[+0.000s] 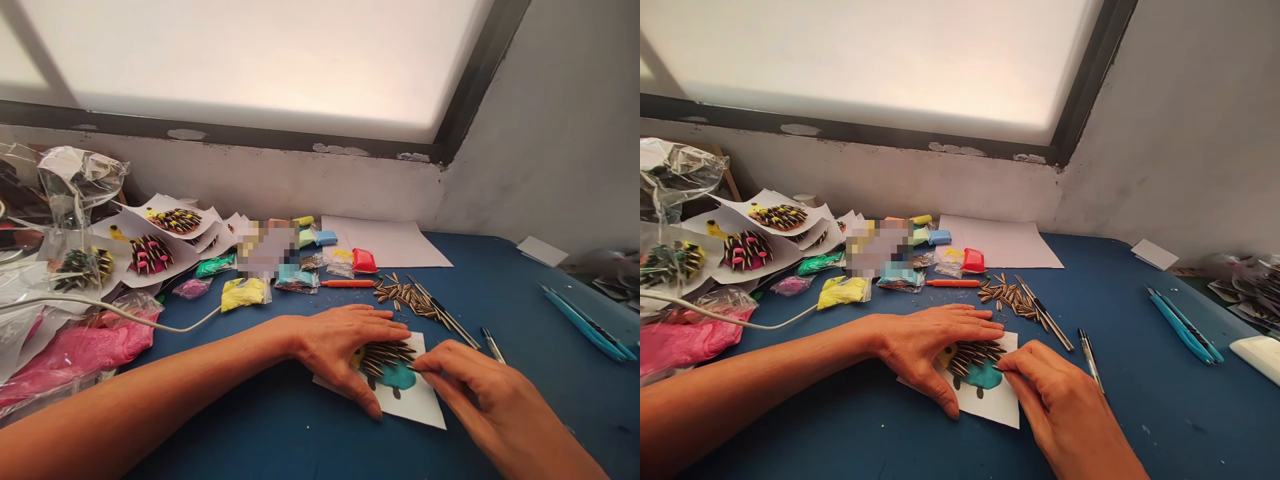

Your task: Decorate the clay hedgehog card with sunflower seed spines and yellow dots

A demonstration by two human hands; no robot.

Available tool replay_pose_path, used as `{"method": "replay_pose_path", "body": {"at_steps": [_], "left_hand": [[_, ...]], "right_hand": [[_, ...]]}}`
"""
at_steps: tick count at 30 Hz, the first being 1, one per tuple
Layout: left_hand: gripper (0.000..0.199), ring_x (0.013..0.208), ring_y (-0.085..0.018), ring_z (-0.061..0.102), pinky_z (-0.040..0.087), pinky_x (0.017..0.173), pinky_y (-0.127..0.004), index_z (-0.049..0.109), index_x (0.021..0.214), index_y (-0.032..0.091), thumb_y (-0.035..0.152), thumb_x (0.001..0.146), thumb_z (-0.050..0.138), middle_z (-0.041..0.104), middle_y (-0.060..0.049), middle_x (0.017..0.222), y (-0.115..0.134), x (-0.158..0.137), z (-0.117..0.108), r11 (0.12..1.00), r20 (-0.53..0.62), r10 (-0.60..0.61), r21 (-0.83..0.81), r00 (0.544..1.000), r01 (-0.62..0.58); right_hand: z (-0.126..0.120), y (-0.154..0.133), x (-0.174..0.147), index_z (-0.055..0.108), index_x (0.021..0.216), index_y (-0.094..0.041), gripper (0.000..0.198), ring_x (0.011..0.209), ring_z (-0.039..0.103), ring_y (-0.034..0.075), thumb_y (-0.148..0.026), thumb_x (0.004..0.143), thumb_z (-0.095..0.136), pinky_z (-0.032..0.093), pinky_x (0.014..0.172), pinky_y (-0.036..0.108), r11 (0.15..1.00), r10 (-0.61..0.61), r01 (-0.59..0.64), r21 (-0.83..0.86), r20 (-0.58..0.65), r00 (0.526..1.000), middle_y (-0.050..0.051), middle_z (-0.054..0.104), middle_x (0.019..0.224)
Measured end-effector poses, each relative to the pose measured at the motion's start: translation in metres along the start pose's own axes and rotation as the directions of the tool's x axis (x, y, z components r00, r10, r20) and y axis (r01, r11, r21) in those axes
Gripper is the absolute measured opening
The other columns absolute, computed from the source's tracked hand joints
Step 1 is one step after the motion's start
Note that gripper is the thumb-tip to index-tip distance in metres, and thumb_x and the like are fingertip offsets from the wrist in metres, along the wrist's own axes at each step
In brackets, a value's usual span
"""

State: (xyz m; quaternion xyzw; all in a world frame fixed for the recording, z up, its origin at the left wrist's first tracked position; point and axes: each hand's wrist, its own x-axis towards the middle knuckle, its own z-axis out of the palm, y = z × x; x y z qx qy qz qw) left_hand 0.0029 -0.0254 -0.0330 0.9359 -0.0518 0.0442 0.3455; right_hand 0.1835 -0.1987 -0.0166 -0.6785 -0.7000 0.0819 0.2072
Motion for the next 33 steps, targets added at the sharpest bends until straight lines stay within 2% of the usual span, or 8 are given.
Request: {"method": "replay_pose_path", "body": {"at_steps": [6, 11, 17, 26, 33], "left_hand": [[0.099, 0.148, -0.027, 0.019, 0.010, 0.122, -0.044, 0.030, 0.151, 0.018, 0.056, 0.071, 0.075, 0.031, -0.008, 0.156, 0.000, 0.000, -0.001, 1.000, 0.002, 0.026, 0.002, 1.000, -0.026], [0.096, 0.147, -0.029, 0.021, 0.009, 0.122, -0.047, 0.031, 0.151, 0.022, 0.057, 0.072, 0.074, 0.030, -0.007, 0.156, 0.000, 0.000, -0.002, 0.999, 0.013, 0.036, 0.007, 0.999, -0.037], [0.094, 0.148, -0.028, 0.020, 0.008, 0.122, -0.047, 0.033, 0.150, 0.028, 0.057, 0.071, 0.076, 0.028, -0.003, 0.157, 0.001, 0.001, -0.003, 1.000, 0.034, 0.015, -0.001, 0.999, -0.015], [0.095, 0.148, -0.028, 0.020, 0.007, 0.122, -0.045, 0.033, 0.150, 0.026, 0.058, 0.071, 0.075, 0.030, -0.006, 0.157, 0.003, 0.002, -0.003, 0.999, 0.031, 0.031, -0.010, 0.999, -0.031], [0.095, 0.148, -0.029, 0.018, 0.007, 0.122, -0.049, 0.032, 0.150, 0.028, 0.059, 0.071, 0.075, 0.029, -0.005, 0.157, 0.002, 0.002, -0.003, 1.000, 0.053, 0.021, -0.003, 0.998, -0.021]], "right_hand": [[0.005, -0.005, 0.001, 0.069, 0.089, -0.029, 0.021, 0.066, 0.068, 0.015, -0.035, 0.094, 0.050, 0.053, 0.056, 0.022, 0.999, -0.025, 0.024, -0.035, -0.043, 0.999, 0.000, 0.071, 0.083], [0.007, -0.009, 0.003, 0.069, 0.085, -0.028, 0.027, 0.069, 0.068, 0.016, -0.035, 0.096, 0.045, 0.052, 0.059, 0.025, 0.997, -0.010, 0.001, -0.080, -0.106, 0.994, 0.002, 0.071, 0.085], [0.007, -0.007, 0.005, 0.067, 0.092, -0.028, 0.022, 0.074, 0.068, 0.014, -0.030, 0.097, 0.046, 0.052, 0.062, 0.023, 0.991, -0.054, 0.045, -0.124, -0.068, 0.996, 0.001, 0.070, 0.089], [0.008, -0.020, 0.009, 0.066, 0.083, -0.026, 0.033, 0.063, 0.064, 0.013, -0.027, 0.100, 0.038, 0.048, 0.056, 0.022, 0.962, -0.117, 0.093, -0.257, -0.082, 0.990, 0.000, 0.065, 0.078], [0.011, -0.017, 0.009, 0.062, 0.085, -0.025, 0.024, 0.074, 0.066, 0.014, -0.019, 0.097, 0.043, 0.046, 0.057, 0.021, 0.923, -0.147, 0.124, -0.365, -0.034, 0.989, 0.000, 0.064, 0.082]]}}
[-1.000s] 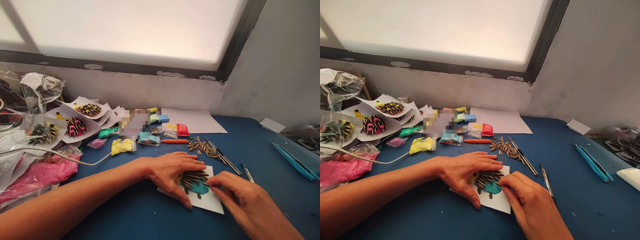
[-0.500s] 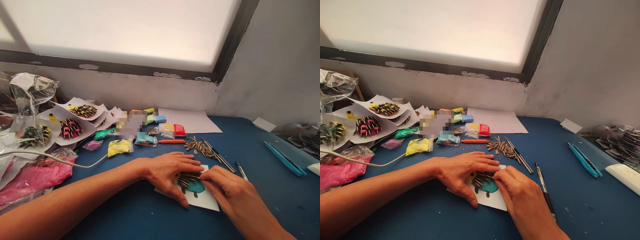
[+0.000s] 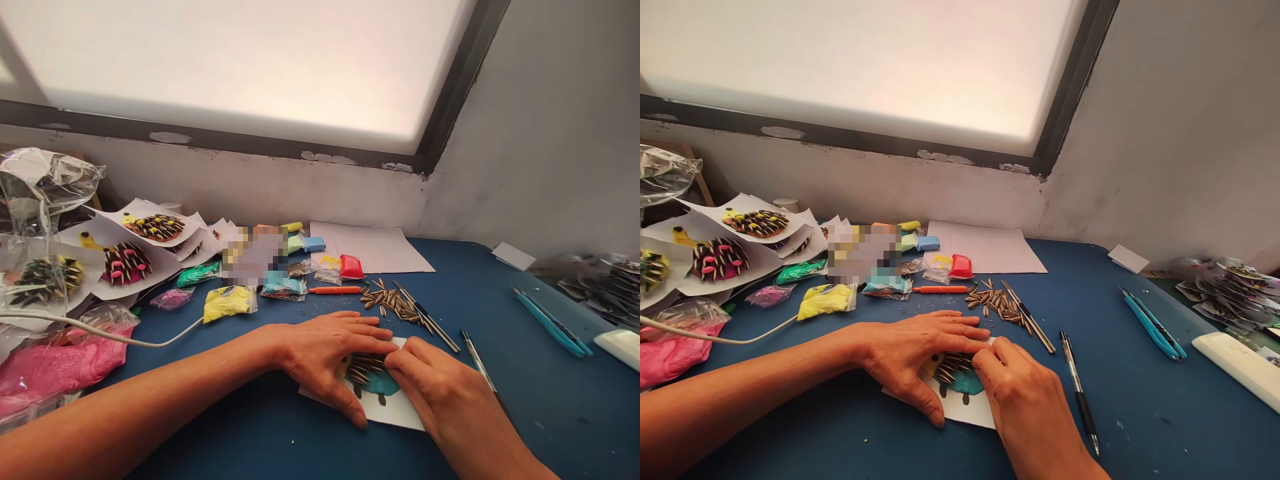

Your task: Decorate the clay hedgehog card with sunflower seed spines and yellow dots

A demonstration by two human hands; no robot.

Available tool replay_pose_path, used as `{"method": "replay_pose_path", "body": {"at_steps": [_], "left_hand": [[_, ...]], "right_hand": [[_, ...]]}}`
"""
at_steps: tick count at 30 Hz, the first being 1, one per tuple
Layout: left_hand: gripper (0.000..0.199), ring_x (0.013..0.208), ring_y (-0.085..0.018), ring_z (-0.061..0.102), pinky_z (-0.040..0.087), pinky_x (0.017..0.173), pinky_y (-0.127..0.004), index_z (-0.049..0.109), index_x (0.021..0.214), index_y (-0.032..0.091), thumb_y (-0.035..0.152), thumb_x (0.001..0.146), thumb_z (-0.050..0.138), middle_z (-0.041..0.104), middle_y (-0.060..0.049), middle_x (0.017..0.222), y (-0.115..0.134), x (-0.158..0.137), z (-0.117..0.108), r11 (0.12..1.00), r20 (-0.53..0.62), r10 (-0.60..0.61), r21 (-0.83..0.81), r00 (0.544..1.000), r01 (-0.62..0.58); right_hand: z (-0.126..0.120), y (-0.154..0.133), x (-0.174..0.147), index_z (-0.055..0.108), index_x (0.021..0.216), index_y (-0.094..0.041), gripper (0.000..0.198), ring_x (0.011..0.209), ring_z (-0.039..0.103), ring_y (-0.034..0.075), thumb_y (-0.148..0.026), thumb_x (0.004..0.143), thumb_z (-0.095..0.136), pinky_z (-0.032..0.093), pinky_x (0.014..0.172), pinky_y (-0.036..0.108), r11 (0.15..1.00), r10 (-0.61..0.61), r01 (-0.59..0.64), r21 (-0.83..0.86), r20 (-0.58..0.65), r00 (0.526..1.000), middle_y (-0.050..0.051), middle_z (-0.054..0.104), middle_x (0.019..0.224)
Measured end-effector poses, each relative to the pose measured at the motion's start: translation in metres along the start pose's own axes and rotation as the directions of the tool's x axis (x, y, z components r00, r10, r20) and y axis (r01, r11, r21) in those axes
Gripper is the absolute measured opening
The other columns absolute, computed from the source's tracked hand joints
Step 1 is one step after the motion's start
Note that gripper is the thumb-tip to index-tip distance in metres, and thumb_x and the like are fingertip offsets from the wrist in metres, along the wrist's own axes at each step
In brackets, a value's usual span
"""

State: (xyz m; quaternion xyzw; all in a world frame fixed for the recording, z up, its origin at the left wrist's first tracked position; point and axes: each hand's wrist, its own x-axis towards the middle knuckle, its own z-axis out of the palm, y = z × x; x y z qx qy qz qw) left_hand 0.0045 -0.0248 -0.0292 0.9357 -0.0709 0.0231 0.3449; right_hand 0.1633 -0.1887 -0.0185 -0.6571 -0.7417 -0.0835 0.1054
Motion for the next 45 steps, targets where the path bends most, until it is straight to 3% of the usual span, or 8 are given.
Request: {"method": "replay_pose_path", "body": {"at_steps": [5, 11, 20, 28, 33, 45], "left_hand": [[0.095, 0.148, -0.028, 0.018, 0.006, 0.121, -0.049, 0.031, 0.151, 0.027, 0.058, 0.071, 0.074, 0.029, -0.005, 0.157, -0.001, 0.000, 0.001, 1.000, -0.002, 0.008, 0.004, 1.000, -0.008], [0.094, 0.148, -0.026, 0.018, 0.006, 0.122, -0.045, 0.031, 0.151, 0.027, 0.057, 0.072, 0.074, 0.028, -0.004, 0.158, 0.000, 0.000, 0.001, 1.000, -0.005, 0.005, 0.017, 1.000, -0.004], [0.103, 0.147, -0.029, 0.020, 0.008, 0.122, -0.044, 0.026, 0.153, 0.021, 0.062, 0.071, 0.073, 0.031, -0.006, 0.157, -0.001, -0.001, 0.002, 1.000, -0.022, -0.026, 0.015, 0.999, 0.027], [0.108, 0.148, -0.030, 0.017, 0.011, 0.122, -0.046, 0.024, 0.153, 0.021, 0.066, 0.068, 0.073, 0.030, -0.007, 0.157, 0.002, -0.002, 0.002, 0.995, -0.014, -0.097, 0.000, 0.995, 0.097], [0.107, 0.148, -0.030, 0.017, 0.011, 0.122, -0.045, 0.025, 0.153, 0.020, 0.066, 0.068, 0.072, 0.030, -0.008, 0.157, 0.000, -0.002, 0.002, 0.998, -0.015, -0.069, 0.011, 0.998, 0.069], [0.107, 0.148, -0.031, 0.015, 0.014, 0.121, -0.046, 0.026, 0.153, 0.022, 0.064, 0.068, 0.074, 0.029, -0.007, 0.157, 0.003, -0.003, 0.002, 0.996, -0.025, -0.087, 0.016, 0.996, 0.088]], "right_hand": [[0.005, 0.002, -0.001, 0.061, 0.083, -0.026, 0.025, 0.073, 0.066, 0.014, -0.020, 0.098, 0.042, 0.047, 0.058, 0.022, 1.000, -0.003, 0.003, 0.005, -0.001, 1.000, 0.000, 0.064, 0.080], [-0.005, 0.002, -0.001, 0.063, 0.086, -0.027, 0.026, 0.060, 0.066, 0.013, -0.031, 0.099, 0.041, 0.046, 0.051, 0.023, 0.997, 0.047, -0.039, 0.062, -0.138, 0.989, -0.002, 0.067, 0.076], [-0.010, 0.051, -0.007, 0.071, 0.083, -0.026, 0.047, 0.048, 0.062, 0.013, -0.050, 0.098, 0.033, 0.043, 0.042, 0.026, 0.963, 0.206, -0.242, -0.117, -0.260, 0.943, -0.002, 0.068, 0.072], [-0.001, 0.063, 0.006, 0.075, 0.090, -0.024, 0.037, 0.063, 0.066, 0.014, -0.035, 0.098, 0.040, 0.047, 0.050, 0.025, 0.962, 0.186, -0.218, -0.165, -0.187, 0.965, 0.001, 0.068, 0.081], [0.007, 0.063, 0.020, 0.075, 0.087, -0.023, 0.026, 0.065, 0.064, 0.015, -0.024, 0.093, 0.049, 0.045, 0.054, 0.025, 0.960, 0.154, -0.179, -0.214, -0.128, 0.980, 0.002, 0.066, 0.081], [0.012, 0.067, 0.031, 0.067, 0.077, -0.020, 0.032, 0.071, 0.060, 0.018, -0.021, 0.096, 0.042, 0.042, 0.061, 0.029, 0.964, 0.127, -0.145, -0.221, -0.094, 0.987, 0.006, 0.064, 0.081]]}}
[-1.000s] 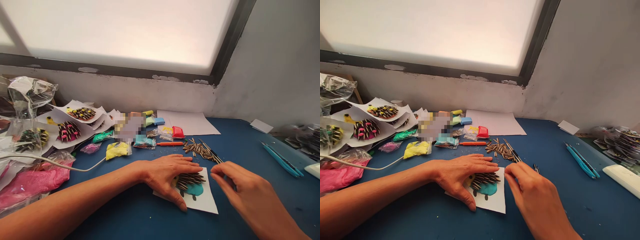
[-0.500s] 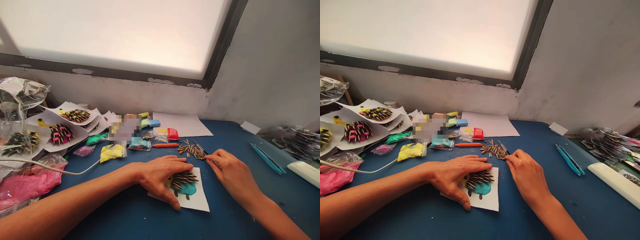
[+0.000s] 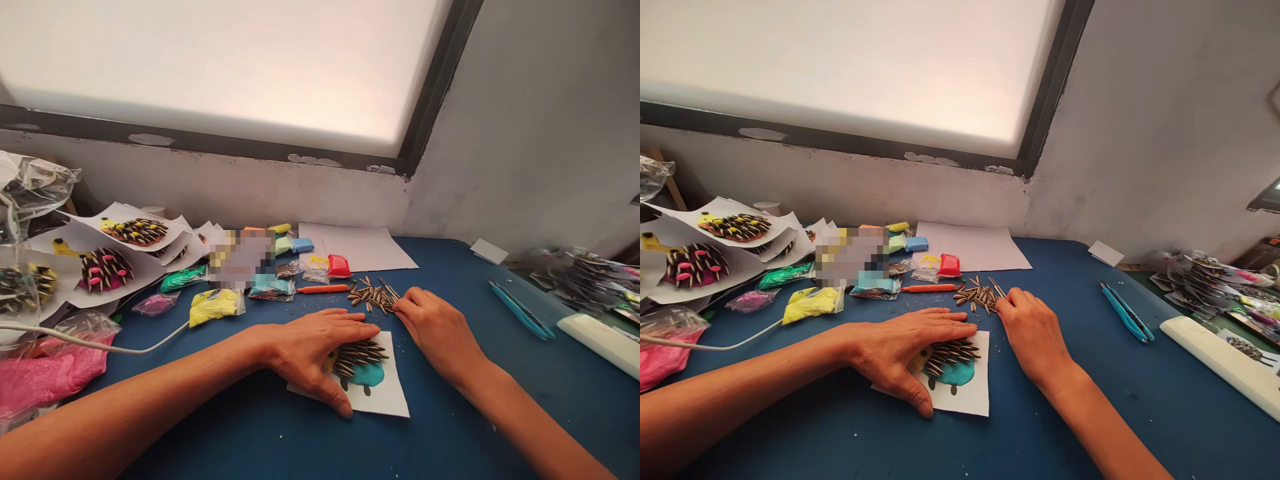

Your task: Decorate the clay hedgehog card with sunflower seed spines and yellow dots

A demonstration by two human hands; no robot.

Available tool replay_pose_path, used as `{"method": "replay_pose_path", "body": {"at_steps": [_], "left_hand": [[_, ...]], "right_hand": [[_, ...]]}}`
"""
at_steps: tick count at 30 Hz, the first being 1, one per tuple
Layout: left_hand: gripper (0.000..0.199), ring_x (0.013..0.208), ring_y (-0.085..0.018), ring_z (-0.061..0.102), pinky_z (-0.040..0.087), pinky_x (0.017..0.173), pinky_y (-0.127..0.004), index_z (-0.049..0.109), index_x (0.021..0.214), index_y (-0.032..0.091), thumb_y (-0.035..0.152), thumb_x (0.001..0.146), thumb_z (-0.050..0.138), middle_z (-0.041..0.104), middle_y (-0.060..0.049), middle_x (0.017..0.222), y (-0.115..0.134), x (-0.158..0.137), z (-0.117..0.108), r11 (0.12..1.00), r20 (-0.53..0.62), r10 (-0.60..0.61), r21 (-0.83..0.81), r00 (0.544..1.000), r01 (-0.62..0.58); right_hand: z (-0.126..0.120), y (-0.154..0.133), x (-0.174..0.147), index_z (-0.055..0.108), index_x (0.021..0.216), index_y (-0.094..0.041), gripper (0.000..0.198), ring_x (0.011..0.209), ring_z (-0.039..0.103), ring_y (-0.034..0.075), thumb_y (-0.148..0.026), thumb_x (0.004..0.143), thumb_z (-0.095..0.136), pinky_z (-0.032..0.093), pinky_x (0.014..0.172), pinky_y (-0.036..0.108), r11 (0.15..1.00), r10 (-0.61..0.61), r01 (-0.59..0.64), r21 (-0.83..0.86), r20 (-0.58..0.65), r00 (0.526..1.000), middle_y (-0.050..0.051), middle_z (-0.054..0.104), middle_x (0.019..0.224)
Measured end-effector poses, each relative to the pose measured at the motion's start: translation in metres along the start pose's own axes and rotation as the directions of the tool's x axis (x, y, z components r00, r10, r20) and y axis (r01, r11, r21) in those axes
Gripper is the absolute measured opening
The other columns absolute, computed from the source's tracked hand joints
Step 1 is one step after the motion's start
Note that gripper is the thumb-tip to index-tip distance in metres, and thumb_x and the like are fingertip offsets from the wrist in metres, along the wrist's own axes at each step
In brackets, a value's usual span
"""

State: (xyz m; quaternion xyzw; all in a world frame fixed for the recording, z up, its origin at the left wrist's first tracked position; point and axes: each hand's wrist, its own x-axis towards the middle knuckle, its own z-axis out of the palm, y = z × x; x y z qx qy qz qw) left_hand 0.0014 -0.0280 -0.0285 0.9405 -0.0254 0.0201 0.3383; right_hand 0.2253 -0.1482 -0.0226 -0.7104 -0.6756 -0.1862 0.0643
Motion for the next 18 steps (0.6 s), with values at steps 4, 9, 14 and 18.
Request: {"method": "replay_pose_path", "body": {"at_steps": [4, 9, 14, 18], "left_hand": [[0.104, 0.148, -0.030, 0.016, 0.013, 0.122, -0.044, 0.028, 0.152, 0.023, 0.065, 0.068, 0.073, 0.030, -0.006, 0.157, 0.000, 0.000, 0.000, 1.000, 0.004, 0.004, -0.002, 1.000, -0.004], [0.105, 0.148, -0.031, 0.016, 0.013, 0.121, -0.046, 0.028, 0.152, 0.023, 0.064, 0.067, 0.074, 0.029, -0.007, 0.157, -0.002, 0.001, 0.000, 1.000, 0.003, 0.009, -0.006, 1.000, -0.009], [0.103, 0.147, -0.028, 0.020, 0.010, 0.122, -0.045, 0.027, 0.152, 0.023, 0.061, 0.069, 0.075, 0.030, -0.006, 0.157, -0.004, 0.003, 0.002, 1.000, 0.009, 0.026, -0.009, 1.000, -0.026], [0.103, 0.147, -0.029, 0.020, 0.010, 0.122, -0.045, 0.028, 0.152, 0.023, 0.060, 0.068, 0.075, 0.031, -0.006, 0.156, -0.004, 0.003, 0.001, 1.000, 0.014, 0.028, -0.008, 1.000, -0.028]], "right_hand": [[-0.015, -0.004, -0.007, 0.066, 0.084, -0.021, 0.032, 0.072, 0.063, 0.018, -0.027, 0.098, 0.039, 0.045, 0.062, 0.029, 0.994, 0.050, -0.045, 0.103, -0.046, 0.998, 0.006, 0.067, 0.082], [-0.044, -0.022, -0.030, 0.068, 0.091, -0.026, 0.024, 0.058, 0.061, 0.012, -0.033, 0.095, 0.047, 0.048, 0.050, 0.022, 0.903, 0.145, -0.147, 0.404, 0.036, 0.989, 0.000, 0.070, 0.082], [-0.051, -0.040, -0.042, 0.069, 0.078, -0.027, 0.021, 0.058, 0.060, 0.015, -0.034, 0.088, 0.052, 0.046, 0.050, 0.024, 0.767, 0.158, -0.271, 0.582, 0.238, 0.958, -0.002, 0.068, 0.071], [-0.045, -0.044, -0.041, 0.065, 0.072, -0.026, 0.022, 0.054, 0.055, 0.013, -0.029, 0.089, 0.052, 0.041, 0.050, 0.024, 0.796, 0.117, -0.246, 0.552, 0.260, 0.959, -0.003, 0.065, 0.066]]}}
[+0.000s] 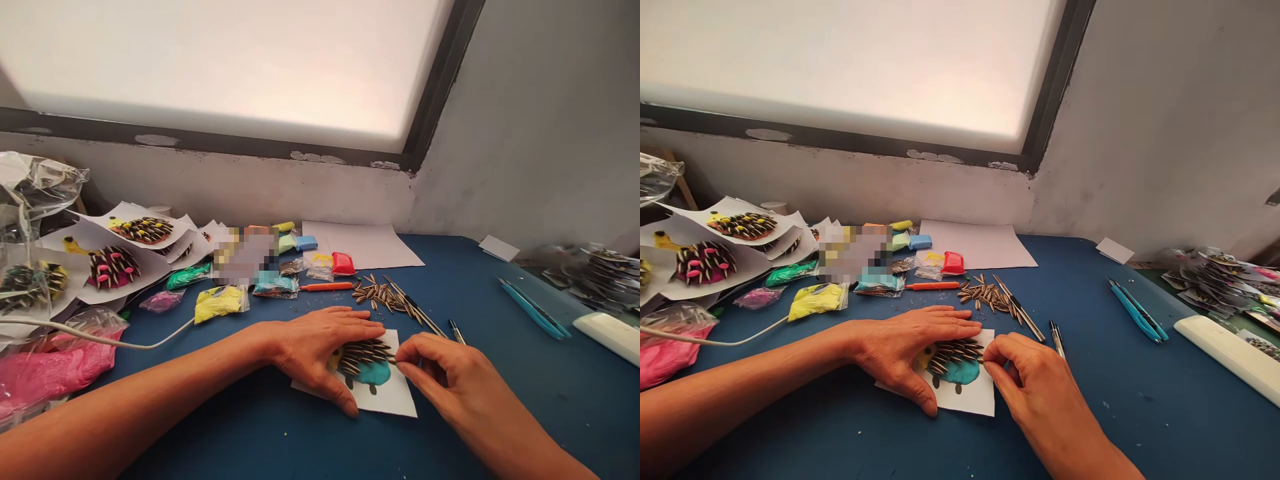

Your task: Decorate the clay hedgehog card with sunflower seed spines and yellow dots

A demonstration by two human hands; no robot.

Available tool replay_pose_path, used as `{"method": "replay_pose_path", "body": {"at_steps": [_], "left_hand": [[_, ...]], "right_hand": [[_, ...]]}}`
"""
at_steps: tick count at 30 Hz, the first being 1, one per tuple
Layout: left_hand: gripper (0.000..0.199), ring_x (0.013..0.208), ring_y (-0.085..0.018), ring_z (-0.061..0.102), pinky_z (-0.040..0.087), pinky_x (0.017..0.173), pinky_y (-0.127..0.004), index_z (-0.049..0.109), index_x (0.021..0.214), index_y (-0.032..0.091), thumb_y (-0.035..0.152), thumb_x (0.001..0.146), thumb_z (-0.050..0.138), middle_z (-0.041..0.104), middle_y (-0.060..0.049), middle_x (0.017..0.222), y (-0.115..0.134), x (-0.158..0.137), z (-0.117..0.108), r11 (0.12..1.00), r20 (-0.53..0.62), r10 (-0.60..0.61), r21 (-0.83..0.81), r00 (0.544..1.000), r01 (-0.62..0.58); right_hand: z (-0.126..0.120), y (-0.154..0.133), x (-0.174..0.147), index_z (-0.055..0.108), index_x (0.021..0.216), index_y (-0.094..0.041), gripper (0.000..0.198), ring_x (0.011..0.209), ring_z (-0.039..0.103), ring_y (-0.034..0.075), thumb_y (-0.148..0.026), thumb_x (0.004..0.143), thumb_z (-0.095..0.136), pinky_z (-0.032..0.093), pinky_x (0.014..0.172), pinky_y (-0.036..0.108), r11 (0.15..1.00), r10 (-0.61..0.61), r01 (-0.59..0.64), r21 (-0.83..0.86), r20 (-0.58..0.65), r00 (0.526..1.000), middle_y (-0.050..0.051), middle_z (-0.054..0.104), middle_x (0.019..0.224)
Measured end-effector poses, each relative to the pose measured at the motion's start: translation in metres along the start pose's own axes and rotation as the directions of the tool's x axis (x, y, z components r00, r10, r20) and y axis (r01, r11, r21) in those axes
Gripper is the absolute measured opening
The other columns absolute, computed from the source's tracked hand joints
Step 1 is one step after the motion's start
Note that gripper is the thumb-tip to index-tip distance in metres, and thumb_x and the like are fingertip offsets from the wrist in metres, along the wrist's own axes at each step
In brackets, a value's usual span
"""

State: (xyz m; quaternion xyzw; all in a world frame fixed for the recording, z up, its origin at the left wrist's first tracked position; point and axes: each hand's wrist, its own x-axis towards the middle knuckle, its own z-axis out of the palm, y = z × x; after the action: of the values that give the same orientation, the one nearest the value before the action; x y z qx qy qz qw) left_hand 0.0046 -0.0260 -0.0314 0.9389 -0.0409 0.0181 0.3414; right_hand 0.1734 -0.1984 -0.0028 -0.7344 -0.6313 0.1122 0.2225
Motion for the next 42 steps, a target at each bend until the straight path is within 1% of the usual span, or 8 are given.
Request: {"method": "replay_pose_path", "body": {"at_steps": [7, 11, 16, 21, 28, 34, 39, 42], "left_hand": [[0.099, 0.147, -0.028, 0.022, 0.012, 0.122, -0.044, 0.031, 0.151, 0.027, 0.060, 0.069, 0.075, 0.032, -0.004, 0.156, 0.003, -0.001, -0.002, 1.000, -0.008, 0.014, -0.005, 1.000, -0.014], [0.100, 0.147, -0.028, 0.021, 0.012, 0.122, -0.045, 0.031, 0.151, 0.027, 0.061, 0.068, 0.075, 0.032, -0.004, 0.156, 0.003, -0.001, -0.001, 1.000, -0.011, 0.019, -0.002, 1.000, -0.020], [0.099, 0.147, -0.027, 0.023, 0.011, 0.122, -0.044, 0.032, 0.150, 0.027, 0.061, 0.068, 0.075, 0.031, -0.003, 0.156, 0.003, 0.000, -0.002, 1.000, -0.006, 0.025, 0.000, 1.000, -0.025], [0.097, 0.147, -0.029, 0.022, 0.010, 0.122, -0.047, 0.032, 0.150, 0.030, 0.060, 0.069, 0.075, 0.030, -0.002, 0.157, 0.003, -0.001, -0.002, 1.000, 0.004, 0.012, -0.013, 1.000, -0.012], [0.095, 0.147, -0.028, 0.021, 0.009, 0.122, -0.046, 0.035, 0.149, 0.028, 0.059, 0.069, 0.076, 0.029, -0.002, 0.157, 0.002, -0.001, -0.001, 1.000, 0.001, 0.018, -0.004, 1.000, -0.018], [0.095, 0.147, -0.029, 0.022, 0.009, 0.122, -0.047, 0.034, 0.149, 0.030, 0.059, 0.069, 0.076, 0.029, -0.002, 0.157, 0.002, 0.000, -0.002, 1.000, 0.005, 0.027, -0.001, 1.000, -0.027], [0.096, 0.147, -0.028, 0.020, 0.009, 0.122, -0.046, 0.033, 0.150, 0.030, 0.060, 0.069, 0.075, 0.028, -0.001, 0.157, 0.002, 0.000, -0.002, 1.000, 0.013, 0.026, -0.007, 1.000, -0.026], [0.099, 0.148, -0.027, 0.018, 0.008, 0.122, -0.045, 0.030, 0.151, 0.028, 0.062, 0.070, 0.074, 0.027, -0.002, 0.158, 0.001, 0.000, -0.002, 1.000, 0.016, 0.027, 0.001, 1.000, -0.027]], "right_hand": [[0.004, 0.001, -0.003, 0.065, 0.081, -0.026, 0.021, 0.065, 0.062, 0.014, -0.026, 0.093, 0.048, 0.045, 0.060, 0.025, 0.998, 0.010, -0.008, -0.056, 0.034, 0.999, -0.003, 0.068, 0.077], [0.006, -0.002, -0.002, 0.064, 0.081, -0.025, 0.022, 0.067, 0.063, 0.014, -0.025, 0.094, 0.047, 0.045, 0.060, 0.025, 0.998, 0.007, -0.006, -0.062, 0.018, 1.000, -0.002, 0.069, 0.079], [0.009, -0.003, 0.000, 0.061, 0.078, -0.024, 0.021, 0.061, 0.059, 0.014, -0.025, 0.093, 0.047, 0.043, 0.056, 0.025, 0.996, -0.014, 0.015, -0.090, 0.013, 1.000, -0.001, 0.066, 0.074], [0.011, 0.000, 0.000, 0.062, 0.078, -0.024, 0.025, 0.064, 0.060, 0.015, -0.025, 0.095, 0.043, 0.045, 0.059, 0.026, 0.993, -0.058, 0.058, -0.099, -0.005, 0.998, 0.000, 0.067, 0.075], [0.014, 0.001, 0.000, 0.063, 0.077, -0.025, 0.029, 0.067, 0.063, 0.015, -0.027, 0.097, 0.041, 0.047, 0.062, 0.026, 0.985, -0.083, 0.082, -0.154, -0.001, 0.997, 0.001, 0.068, 0.077], [0.015, -0.003, 0.001, 0.065, 0.074, -0.026, 0.032, 0.062, 0.062, 0.016, -0.030, 0.096, 0.041, 0.047, 0.058, 0.026, 0.976, -0.108, 0.098, -0.193, -0.046, 0.993, 0.001, 0.068, 0.073], [0.016, 0.000, 0.001, 0.063, 0.073, -0.027, 0.022, 0.056, 0.062, 0.015, -0.030, 0.090, 0.049, 0.044, 0.051, 0.024, 0.973, -0.073, 0.052, -0.224, -0.090, 0.993, -0.002, 0.068, 0.067], [0.010, 0.003, 0.001, 0.063, 0.074, -0.028, 0.020, 0.049, 0.059, 0.014, -0.035, 0.089, 0.052, 0.041, 0.045, 0.024, 0.973, -0.081, 0.044, -0.228, -0.157, 0.984, -0.004, 0.066, 0.061]]}}
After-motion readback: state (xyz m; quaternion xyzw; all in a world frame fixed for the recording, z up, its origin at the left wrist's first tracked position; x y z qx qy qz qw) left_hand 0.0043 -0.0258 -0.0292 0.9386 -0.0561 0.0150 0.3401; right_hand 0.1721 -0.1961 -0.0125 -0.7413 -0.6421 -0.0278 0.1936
